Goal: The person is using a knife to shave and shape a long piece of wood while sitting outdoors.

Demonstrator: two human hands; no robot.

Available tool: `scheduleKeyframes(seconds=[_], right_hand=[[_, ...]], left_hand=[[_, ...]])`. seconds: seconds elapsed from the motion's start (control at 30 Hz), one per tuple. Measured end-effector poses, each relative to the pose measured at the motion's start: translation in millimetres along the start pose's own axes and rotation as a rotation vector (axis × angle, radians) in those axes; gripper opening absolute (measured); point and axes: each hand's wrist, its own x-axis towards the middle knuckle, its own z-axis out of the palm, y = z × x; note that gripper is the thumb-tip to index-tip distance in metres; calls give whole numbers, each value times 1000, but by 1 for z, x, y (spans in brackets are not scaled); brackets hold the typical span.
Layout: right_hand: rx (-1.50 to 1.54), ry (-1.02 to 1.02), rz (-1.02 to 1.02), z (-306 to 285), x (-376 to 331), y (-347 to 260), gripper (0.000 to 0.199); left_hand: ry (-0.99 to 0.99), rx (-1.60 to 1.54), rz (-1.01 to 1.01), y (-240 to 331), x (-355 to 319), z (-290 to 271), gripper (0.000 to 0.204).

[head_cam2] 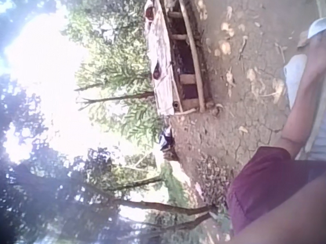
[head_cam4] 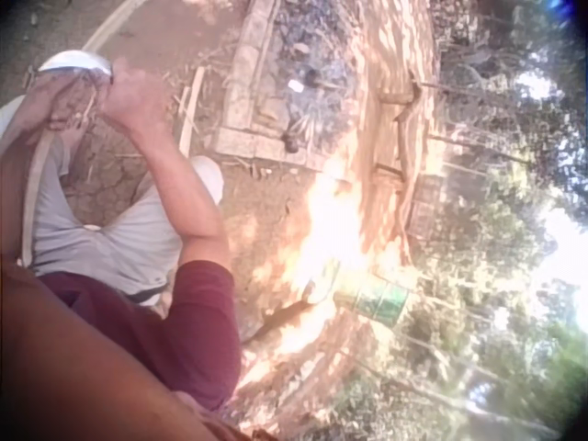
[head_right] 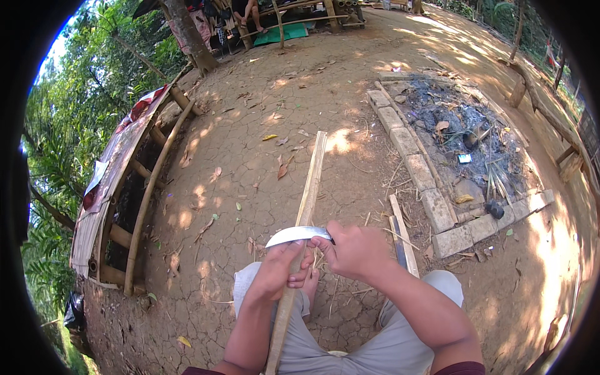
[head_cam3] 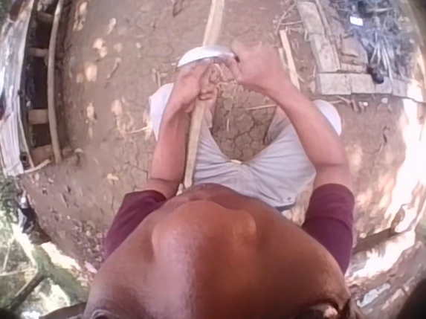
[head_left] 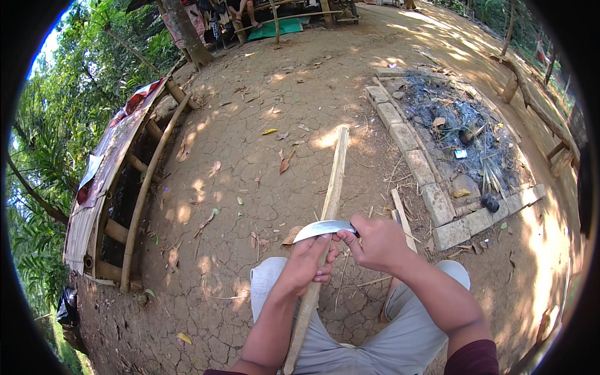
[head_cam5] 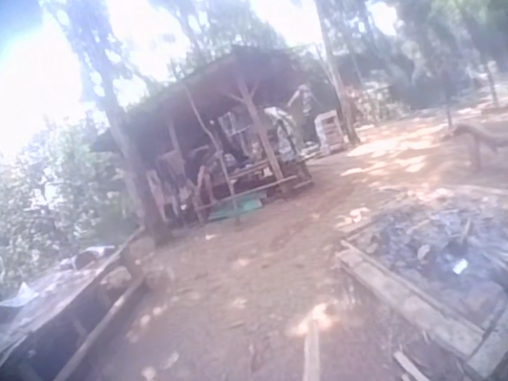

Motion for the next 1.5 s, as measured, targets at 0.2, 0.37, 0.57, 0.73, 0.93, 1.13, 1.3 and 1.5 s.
scheduleKeyframes(seconds=[0.2, 0.37, 0.57, 0.73, 0.93, 1.13, 1.3, 1.5], right_hand=[[-15, 5, 4, -1, 1, 2, 36], [13, 4, 12, -2, 1, 0, 40], [15, -44, 47, -6, 3, -2, 49], [20, -77, 35, -9, 3, 1, 52], [29, -75, 33, -9, 4, -2, 50], [0, -40, 21, -3, 3, 2, 47], [-118, 21, 23, 2, 6, 15, 44], [-234, 173, 10, 1, 10, 15, 45]], left_hand=[[-1, 63, -24, 0, 0, 1, 28], [-13, 69, 4, -3, 1, -1, 32], [-7, 96, 37, -3, 0, 2, 37], [-9, 97, 46, -5, 2, 2, 36], [33, 122, 54, -7, 2, 2, 33], [55, 116, 19, -9, 4, 3, 33], [42, 63, -54, -9, 3, 6, 32], [-18, 49, -35, -6, 3, 5, 32]])
